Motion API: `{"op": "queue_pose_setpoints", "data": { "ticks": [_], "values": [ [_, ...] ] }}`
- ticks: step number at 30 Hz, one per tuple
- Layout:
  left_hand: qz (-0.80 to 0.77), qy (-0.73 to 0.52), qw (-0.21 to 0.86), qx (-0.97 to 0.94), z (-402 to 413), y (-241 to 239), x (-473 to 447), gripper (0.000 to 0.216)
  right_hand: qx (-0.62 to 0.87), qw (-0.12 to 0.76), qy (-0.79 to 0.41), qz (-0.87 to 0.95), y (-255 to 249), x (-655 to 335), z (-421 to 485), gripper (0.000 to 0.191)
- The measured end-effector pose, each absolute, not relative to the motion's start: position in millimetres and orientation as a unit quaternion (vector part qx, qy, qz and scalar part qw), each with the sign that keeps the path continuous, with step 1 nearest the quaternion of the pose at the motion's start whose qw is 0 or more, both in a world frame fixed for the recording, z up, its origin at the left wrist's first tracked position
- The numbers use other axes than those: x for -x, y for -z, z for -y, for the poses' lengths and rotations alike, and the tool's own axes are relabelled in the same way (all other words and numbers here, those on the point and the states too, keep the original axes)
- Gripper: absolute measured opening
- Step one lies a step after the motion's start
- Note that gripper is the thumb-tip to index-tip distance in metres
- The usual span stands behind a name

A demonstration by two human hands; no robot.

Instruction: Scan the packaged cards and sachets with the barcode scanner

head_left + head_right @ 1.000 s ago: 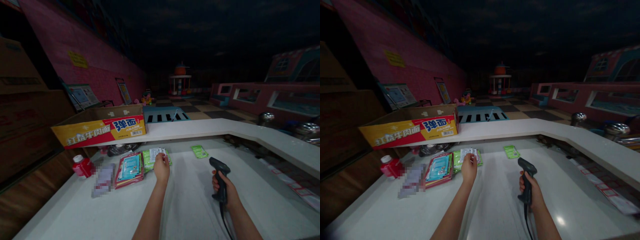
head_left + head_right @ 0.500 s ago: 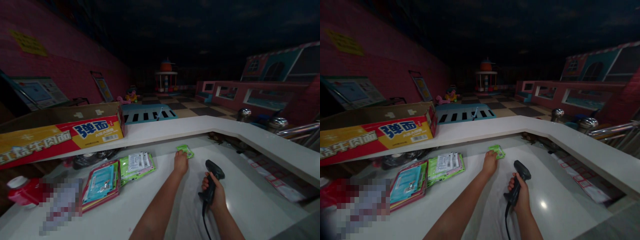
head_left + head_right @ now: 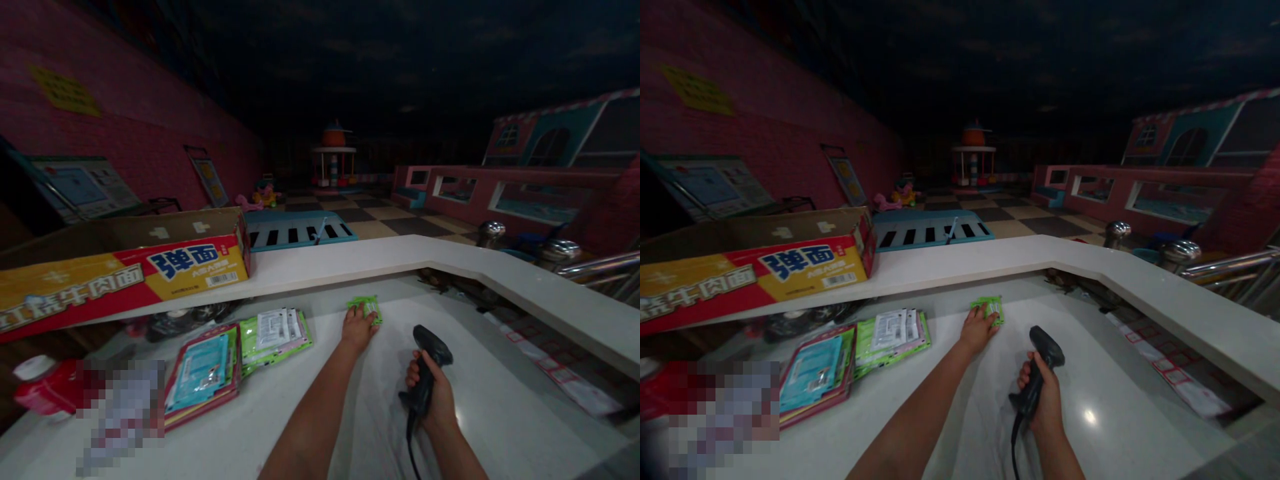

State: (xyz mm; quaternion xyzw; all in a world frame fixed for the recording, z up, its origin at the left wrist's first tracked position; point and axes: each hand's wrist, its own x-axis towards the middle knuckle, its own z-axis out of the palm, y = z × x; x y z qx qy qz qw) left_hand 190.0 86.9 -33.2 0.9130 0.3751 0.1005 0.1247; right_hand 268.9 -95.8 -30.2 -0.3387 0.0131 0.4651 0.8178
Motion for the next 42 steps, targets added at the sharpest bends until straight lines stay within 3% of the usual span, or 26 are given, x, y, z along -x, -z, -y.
{"op": "queue_pose_setpoints", "data": {
  "ticks": [10,14,18,22,29,33,37,42],
  "values": [
    [-0.377,-0.126,0.154,-0.905,-64,23,-114,0.042,0.346,0.816,-0.463,-0.004,28,-267,100,0.029],
    [-0.526,-0.175,0.111,-0.825,-56,11,-114,0.054,0.346,0.813,-0.469,0.005,29,-267,100,0.031],
    [-0.627,-0.156,0.107,-0.756,-53,4,-121,0.049,0.358,0.811,-0.462,0.034,32,-268,100,0.035],
    [-0.636,-0.186,0.197,-0.723,-54,5,-120,0.049,0.371,0.805,-0.46,0.051,35,-268,99,0.036],
    [-0.538,-0.328,0.454,-0.63,-41,32,-82,0.009,0.37,0.793,-0.48,0.061,35,-270,103,0.033],
    [-0.444,-0.442,0.526,-0.575,-25,45,-43,0.023,0.424,0.754,-0.492,0.101,28,-268,103,0.037],
    [-0.423,-0.527,0.492,-0.548,-13,50,-18,0.047,0.477,0.694,-0.517,0.155,21,-254,102,0.036],
    [-0.468,-0.541,0.457,-0.528,-9,55,-15,0.051,0.534,0.615,-0.505,0.284,9,-218,114,0.031]
  ]
}}
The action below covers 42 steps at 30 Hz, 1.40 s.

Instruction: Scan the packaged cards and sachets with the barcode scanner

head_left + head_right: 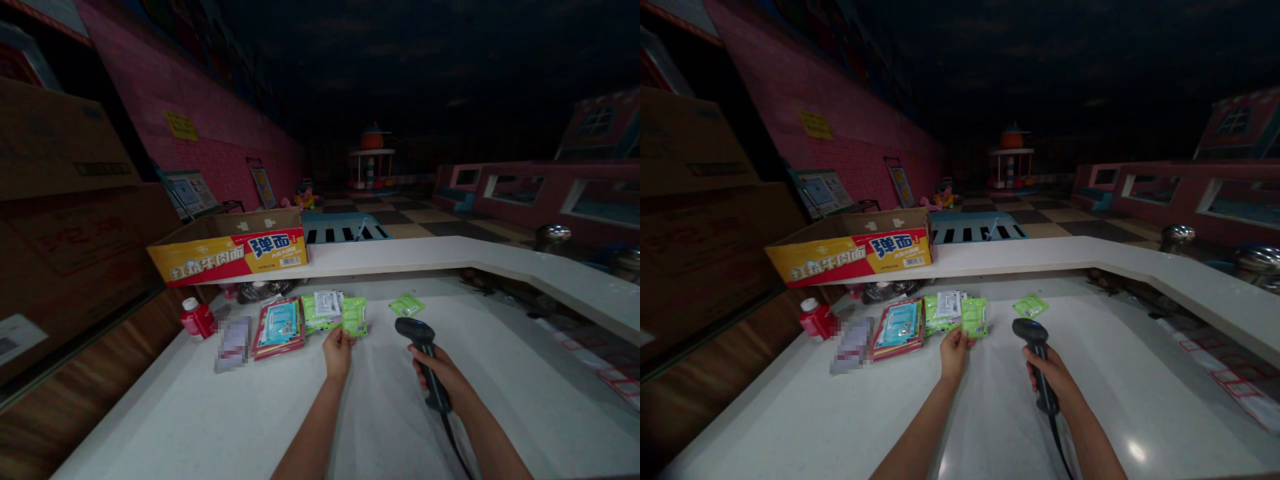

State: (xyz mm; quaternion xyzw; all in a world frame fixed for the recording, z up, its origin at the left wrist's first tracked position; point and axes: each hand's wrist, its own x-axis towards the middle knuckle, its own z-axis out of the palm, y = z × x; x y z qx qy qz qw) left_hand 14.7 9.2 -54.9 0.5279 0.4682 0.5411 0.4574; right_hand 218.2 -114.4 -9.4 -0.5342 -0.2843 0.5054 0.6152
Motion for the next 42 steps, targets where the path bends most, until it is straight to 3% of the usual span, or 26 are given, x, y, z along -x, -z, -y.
{"op": "queue_pose_setpoints", "data": {
  "ticks": [10,17,28,35,42],
  "values": [
    [-0.451,-0.547,0.46,-0.535,-12,62,-14,0.037,0.538,0.549,-0.525,0.367,0,-192,145,0.037],
    [-0.472,-0.548,0.436,-0.536,-11,60,-16,0.027,0.545,0.554,-0.532,0.337,-11,-190,154,0.037],
    [-0.441,-0.556,0.473,-0.523,-11,60,-14,0.052,0.543,0.554,-0.54,0.327,-10,-190,154,0.037],
    [-0.457,-0.573,0.479,-0.484,-5,62,-12,0.047,0.466,0.609,-0.589,0.255,11,-225,127,0.039],
    [-0.438,-0.67,0.448,-0.397,-17,38,3,0.038,0.356,0.647,-0.651,0.175,35,-254,110,0.039]
  ]
}}
